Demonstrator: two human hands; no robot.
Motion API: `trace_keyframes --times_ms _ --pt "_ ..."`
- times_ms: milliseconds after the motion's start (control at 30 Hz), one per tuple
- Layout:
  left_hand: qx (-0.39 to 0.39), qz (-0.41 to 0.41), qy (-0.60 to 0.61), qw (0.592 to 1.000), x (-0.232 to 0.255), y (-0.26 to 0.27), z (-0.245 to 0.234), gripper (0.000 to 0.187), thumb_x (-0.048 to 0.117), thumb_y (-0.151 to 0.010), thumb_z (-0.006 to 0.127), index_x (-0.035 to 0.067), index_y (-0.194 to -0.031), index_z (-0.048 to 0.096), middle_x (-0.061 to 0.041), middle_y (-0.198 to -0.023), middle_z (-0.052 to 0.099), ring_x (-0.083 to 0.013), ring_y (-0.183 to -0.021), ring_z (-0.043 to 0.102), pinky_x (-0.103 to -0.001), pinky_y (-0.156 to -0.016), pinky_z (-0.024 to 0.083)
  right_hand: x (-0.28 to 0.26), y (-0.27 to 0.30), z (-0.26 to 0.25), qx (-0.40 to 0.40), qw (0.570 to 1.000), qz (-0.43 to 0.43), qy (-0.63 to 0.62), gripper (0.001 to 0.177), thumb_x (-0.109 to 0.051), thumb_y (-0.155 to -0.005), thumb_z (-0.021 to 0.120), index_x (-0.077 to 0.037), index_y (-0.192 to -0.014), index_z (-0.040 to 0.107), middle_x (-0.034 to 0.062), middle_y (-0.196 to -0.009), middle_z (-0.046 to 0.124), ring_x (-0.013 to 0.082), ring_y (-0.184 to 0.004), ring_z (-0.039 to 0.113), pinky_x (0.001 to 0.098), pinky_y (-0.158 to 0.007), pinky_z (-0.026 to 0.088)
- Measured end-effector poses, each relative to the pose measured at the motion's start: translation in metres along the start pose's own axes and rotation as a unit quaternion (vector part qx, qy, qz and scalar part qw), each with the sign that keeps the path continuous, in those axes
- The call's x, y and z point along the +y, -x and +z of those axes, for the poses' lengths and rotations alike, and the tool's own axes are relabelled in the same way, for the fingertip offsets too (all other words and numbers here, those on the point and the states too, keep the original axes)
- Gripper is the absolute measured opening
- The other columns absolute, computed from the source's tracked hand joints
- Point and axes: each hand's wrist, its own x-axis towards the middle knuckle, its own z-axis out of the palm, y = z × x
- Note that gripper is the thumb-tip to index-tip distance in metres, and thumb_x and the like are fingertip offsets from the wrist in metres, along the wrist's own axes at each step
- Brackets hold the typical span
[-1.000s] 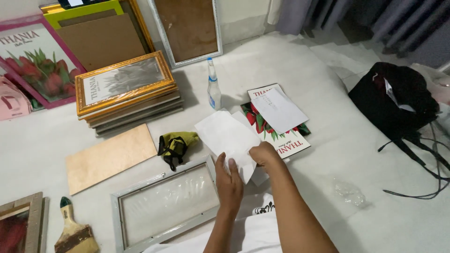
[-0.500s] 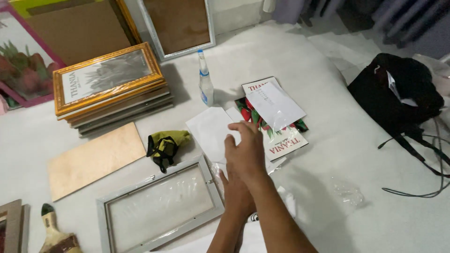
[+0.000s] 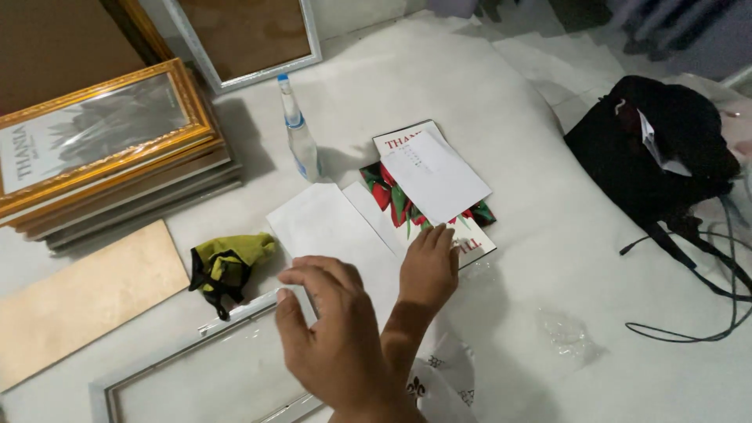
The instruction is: Assembling a picture frame by cleaning the glass and inserting the backing board
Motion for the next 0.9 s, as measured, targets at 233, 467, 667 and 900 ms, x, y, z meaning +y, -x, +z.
trace_keyframes --times_ms 233,467,667,900 --pt "-0.068 0.013 -0.027 0.997 0.022 -0.015 0.059 0.03 0.022 -0.094 0.067 0.0 -0.114 0.064 -0.015 -0.12 0.069 -0.0322 -0.113 0.063 -0.044 -0.097 0.049 -0.004 0.001 0.004 -0.034 0.997 0.024 -0.059 0.017 -0.009 -0.088 0.058 0.001 -0.1 0.065 0.0177 -0.104 0.069 0.031 -0.101 0.068 0.041 -0.087 0.058" --pt "-0.174 0.009 -0.235 0.956 0.024 -0.022 0.09 0.053 0.04 -0.095 0.065 -0.005 -0.122 0.065 -0.018 -0.116 0.063 -0.0308 -0.101 0.052 -0.043 -0.091 0.039 0.001 -0.003 -0.003 -0.056 0.993 0.062 -0.082 0.015 -0.014 -0.09 0.058 -0.003 -0.094 0.067 0.0133 -0.089 0.073 0.0255 -0.083 0.071 0.0373 -0.075 0.059" --pt "-0.144 -0.003 -0.161 0.976 0.03 -0.029 0.083 0.022 0.019 -0.095 0.06 0.005 -0.106 0.072 -0.012 -0.104 0.071 -0.0283 -0.094 0.061 -0.047 -0.091 0.041 0.002 -0.006 -0.01 -0.069 0.99 0.063 -0.109 0.007 -0.006 -0.089 0.059 -0.002 -0.089 0.064 0.0136 -0.079 0.068 0.0228 -0.07 0.066 0.0359 -0.065 0.057" --pt "0.134 0.047 0.005 0.99 0.091 -0.062 0.016 0.018 0.016 -0.089 0.075 0.013 -0.106 0.079 -0.003 -0.104 0.07 -0.0257 -0.096 0.056 -0.047 -0.101 0.035 0.002 -0.005 -0.013 -0.058 0.987 0.104 -0.106 0.008 -0.009 -0.086 0.06 -0.004 -0.086 0.067 0.0106 -0.082 0.073 0.0198 -0.067 0.064 0.0333 -0.062 0.055"
